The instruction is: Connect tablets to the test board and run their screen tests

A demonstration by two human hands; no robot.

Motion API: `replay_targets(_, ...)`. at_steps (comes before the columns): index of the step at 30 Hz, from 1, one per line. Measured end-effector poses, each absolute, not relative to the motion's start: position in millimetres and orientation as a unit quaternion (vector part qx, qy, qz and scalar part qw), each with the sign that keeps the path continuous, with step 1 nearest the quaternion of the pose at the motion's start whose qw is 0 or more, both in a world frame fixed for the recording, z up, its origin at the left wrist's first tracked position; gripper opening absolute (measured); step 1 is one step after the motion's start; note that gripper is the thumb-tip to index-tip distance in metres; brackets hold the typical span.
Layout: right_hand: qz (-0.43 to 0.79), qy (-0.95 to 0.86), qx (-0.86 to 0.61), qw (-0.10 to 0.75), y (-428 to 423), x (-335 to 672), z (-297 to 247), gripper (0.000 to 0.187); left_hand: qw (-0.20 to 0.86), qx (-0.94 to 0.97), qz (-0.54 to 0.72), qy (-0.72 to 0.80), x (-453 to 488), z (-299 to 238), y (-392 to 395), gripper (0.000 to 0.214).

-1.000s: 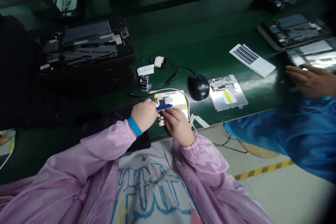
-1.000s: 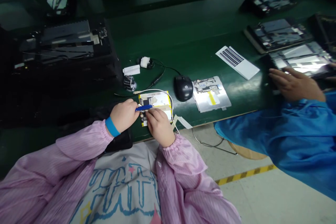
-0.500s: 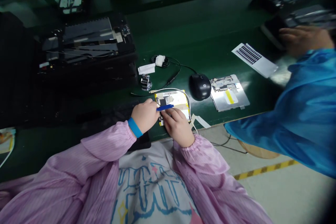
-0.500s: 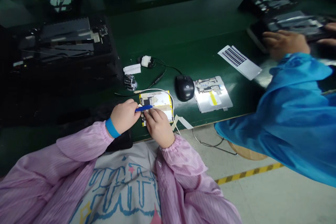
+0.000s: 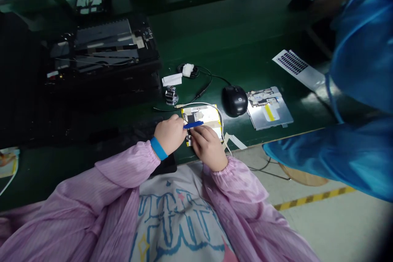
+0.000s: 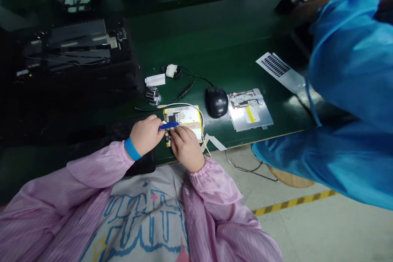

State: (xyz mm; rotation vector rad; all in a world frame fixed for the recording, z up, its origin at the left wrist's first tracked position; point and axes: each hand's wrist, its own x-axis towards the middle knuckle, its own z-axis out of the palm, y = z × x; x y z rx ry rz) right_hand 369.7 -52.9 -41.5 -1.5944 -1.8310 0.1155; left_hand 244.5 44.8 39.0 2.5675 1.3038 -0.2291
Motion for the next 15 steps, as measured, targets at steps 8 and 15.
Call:
replay_targets(8,0.025,-0.708,-0.608,0.358,-50.8,370.2,-38.9,0.024,0.132,0.881,-0.065,0.449,243.9,39.4,46.3,0.02)
replay_targets(15,0.039,-0.701,-0.609,0.37,-52.0,370.3,-41.5,0.026,0.114,0.884,-0.079,0.447,246.0,38.3,42.3,0.021)
